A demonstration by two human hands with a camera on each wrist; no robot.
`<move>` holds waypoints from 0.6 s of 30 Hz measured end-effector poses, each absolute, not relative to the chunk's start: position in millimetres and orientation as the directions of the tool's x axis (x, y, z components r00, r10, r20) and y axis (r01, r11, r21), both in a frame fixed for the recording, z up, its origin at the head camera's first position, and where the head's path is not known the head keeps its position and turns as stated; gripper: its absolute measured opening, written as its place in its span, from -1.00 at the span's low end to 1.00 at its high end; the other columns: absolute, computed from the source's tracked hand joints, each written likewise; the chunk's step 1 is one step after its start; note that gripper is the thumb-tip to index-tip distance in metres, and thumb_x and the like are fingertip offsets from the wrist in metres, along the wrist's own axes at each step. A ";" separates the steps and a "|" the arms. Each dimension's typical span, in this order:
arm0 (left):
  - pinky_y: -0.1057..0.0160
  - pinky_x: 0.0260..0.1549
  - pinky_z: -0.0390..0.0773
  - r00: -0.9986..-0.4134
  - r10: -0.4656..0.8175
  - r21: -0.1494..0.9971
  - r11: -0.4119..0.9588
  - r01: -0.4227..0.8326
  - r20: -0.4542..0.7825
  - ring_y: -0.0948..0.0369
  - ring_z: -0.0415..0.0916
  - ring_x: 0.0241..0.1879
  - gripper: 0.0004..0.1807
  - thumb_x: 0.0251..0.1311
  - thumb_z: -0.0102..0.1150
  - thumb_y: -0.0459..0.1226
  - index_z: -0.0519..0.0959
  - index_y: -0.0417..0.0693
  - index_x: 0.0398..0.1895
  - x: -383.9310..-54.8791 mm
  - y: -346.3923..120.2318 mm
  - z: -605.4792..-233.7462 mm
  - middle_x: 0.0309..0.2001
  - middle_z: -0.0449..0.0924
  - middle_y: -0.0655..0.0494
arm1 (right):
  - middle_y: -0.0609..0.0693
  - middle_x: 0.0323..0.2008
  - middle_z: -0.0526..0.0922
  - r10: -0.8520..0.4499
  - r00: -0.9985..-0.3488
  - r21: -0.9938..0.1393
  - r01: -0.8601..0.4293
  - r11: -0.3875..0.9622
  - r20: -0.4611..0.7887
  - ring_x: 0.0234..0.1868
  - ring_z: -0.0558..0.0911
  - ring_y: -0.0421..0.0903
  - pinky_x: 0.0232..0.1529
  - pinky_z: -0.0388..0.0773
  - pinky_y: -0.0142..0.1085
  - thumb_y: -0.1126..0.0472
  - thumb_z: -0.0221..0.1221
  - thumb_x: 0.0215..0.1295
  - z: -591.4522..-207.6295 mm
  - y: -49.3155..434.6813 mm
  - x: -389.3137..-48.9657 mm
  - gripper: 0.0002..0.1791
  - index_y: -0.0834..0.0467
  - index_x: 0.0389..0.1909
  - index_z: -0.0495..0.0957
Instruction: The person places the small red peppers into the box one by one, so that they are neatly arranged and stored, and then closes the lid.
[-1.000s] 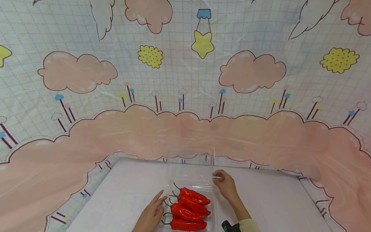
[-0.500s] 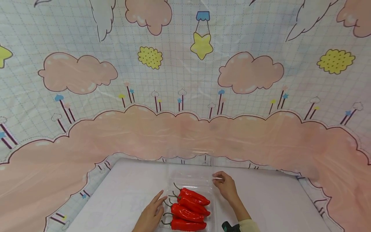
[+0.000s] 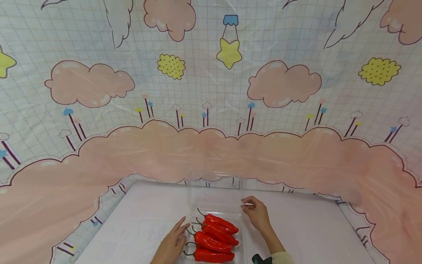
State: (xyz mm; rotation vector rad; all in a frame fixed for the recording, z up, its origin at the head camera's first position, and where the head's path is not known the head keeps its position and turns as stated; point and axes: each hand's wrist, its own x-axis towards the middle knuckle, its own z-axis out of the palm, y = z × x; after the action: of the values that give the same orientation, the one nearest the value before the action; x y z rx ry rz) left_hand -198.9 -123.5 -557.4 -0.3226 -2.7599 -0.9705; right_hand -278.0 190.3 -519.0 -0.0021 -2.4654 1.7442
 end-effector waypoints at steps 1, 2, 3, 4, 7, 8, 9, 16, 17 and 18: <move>0.02 -0.10 0.64 -0.959 0.137 0.595 0.759 0.263 0.250 0.05 0.61 0.07 -0.60 0.27 0.09 -0.25 0.58 0.00 0.18 -198.7 -123.5 -557.2 0.41 0.36 0.05 | 0.23 0.07 0.66 0.070 -0.992 -0.937 -0.074 0.340 0.104 -0.04 0.73 0.02 -0.04 0.68 -0.29 0.44 0.20 0.25 -519.3 190.3 -277.8 -0.81 0.30 -0.11 0.56; 0.02 -0.10 0.64 -0.959 0.139 0.595 0.759 0.264 0.248 0.05 0.61 0.07 -0.60 0.27 0.09 -0.25 0.58 0.00 0.19 -198.4 -123.5 -556.8 0.41 0.36 0.05 | 0.22 0.07 0.66 0.072 -0.992 -0.938 -0.073 0.339 0.103 -0.04 0.73 0.01 -0.04 0.68 -0.29 0.44 0.20 0.25 -519.5 190.3 -277.9 -0.81 0.30 -0.11 0.56; 0.01 -0.09 0.64 -0.960 0.143 0.599 0.756 0.263 0.241 0.04 0.61 0.08 -0.59 0.28 0.09 -0.25 0.57 -0.01 0.19 -198.2 -123.6 -556.3 0.42 0.35 0.05 | 0.23 0.07 0.66 0.072 -0.992 -0.937 -0.074 0.341 0.105 -0.05 0.73 0.00 -0.04 0.68 -0.30 0.44 0.20 0.24 -519.6 190.4 -277.6 -0.81 0.31 -0.12 0.56; 0.00 -0.09 0.64 -0.961 0.145 0.602 0.754 0.263 0.237 0.04 0.60 0.07 -0.59 0.28 0.09 -0.25 0.57 -0.01 0.20 -197.6 -123.7 -555.6 0.42 0.35 0.04 | 0.23 0.07 0.66 0.073 -0.992 -0.937 -0.073 0.341 0.104 -0.05 0.73 -0.01 -0.05 0.68 -0.31 0.44 0.20 0.24 -519.7 190.4 -277.5 -0.81 0.31 -0.12 0.57; -0.02 -0.07 0.63 -0.964 0.145 0.608 0.752 0.255 0.224 0.03 0.60 0.09 -0.59 0.28 0.09 -0.24 0.56 0.00 0.20 -196.8 -123.7 -554.3 0.42 0.35 0.05 | 0.23 0.07 0.66 0.076 -0.991 -0.936 -0.077 0.343 0.109 -0.06 0.73 -0.02 -0.06 0.68 -0.32 0.44 0.22 0.23 -520.4 190.6 -277.1 -0.80 0.31 -0.12 0.57; -0.02 -0.06 0.63 -0.964 0.145 0.610 0.751 0.253 0.222 0.03 0.60 0.09 -0.59 0.28 0.09 -0.24 0.56 0.00 0.20 -196.6 -123.7 -553.9 0.42 0.34 0.05 | 0.22 0.06 0.67 0.079 -0.991 -0.937 -0.075 0.341 0.108 -0.06 0.73 -0.02 -0.06 0.68 -0.34 0.44 0.22 0.23 -520.5 190.5 -276.9 -0.80 0.30 -0.12 0.57; -0.03 -0.06 0.63 -0.965 0.145 0.611 0.750 0.252 0.220 0.03 0.60 0.09 -0.59 0.28 0.09 -0.24 0.56 0.00 0.21 -196.6 -123.7 -553.7 0.42 0.34 0.05 | 0.22 0.06 0.67 0.077 -0.990 -0.935 -0.082 0.345 0.116 -0.06 0.74 -0.02 -0.06 0.68 -0.34 0.44 0.22 0.22 -520.6 190.4 -276.5 -0.80 0.31 -0.12 0.57; -0.03 -0.06 0.63 -0.965 0.150 0.611 0.751 0.251 0.213 0.03 0.59 0.10 -0.59 0.29 0.09 -0.24 0.56 -0.01 0.20 -198.0 -124.1 -554.4 0.42 0.34 0.04 | 0.24 0.05 0.67 0.083 -0.987 -0.940 -0.104 0.326 0.138 -0.08 0.74 -0.01 -0.07 0.68 -0.34 0.46 0.22 0.22 -520.4 189.3 -273.1 -0.81 0.33 -0.13 0.58; -0.02 -0.07 0.63 -0.965 0.152 0.611 0.750 0.253 0.213 0.03 0.59 0.09 -0.59 0.29 0.08 -0.25 0.56 -0.01 0.20 -198.2 -124.2 -554.6 0.42 0.34 0.03 | 0.24 0.05 0.67 0.085 -0.987 -0.941 -0.101 0.323 0.135 -0.08 0.74 -0.03 -0.07 0.68 -0.35 0.46 0.23 0.22 -520.5 189.2 -272.6 -0.81 0.33 -0.14 0.58; -0.01 -0.09 0.64 -0.965 0.154 0.610 0.750 0.254 0.213 0.04 0.59 0.08 -0.59 0.29 0.08 -0.25 0.56 -0.02 0.20 -198.4 -124.4 -554.7 0.42 0.34 0.03 | 0.23 0.06 0.67 0.086 -0.988 -0.943 -0.098 0.318 0.131 -0.08 0.74 -0.04 -0.07 0.68 -0.35 0.46 0.23 0.22 -520.8 189.3 -272.3 -0.81 0.32 -0.14 0.58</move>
State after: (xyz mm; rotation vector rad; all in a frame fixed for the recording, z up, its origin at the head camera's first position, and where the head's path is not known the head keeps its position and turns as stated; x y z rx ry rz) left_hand -198.4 -124.4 -554.7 -0.3283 -2.7974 -1.0084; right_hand -272.3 189.3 -520.8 0.0108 -2.4189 1.7477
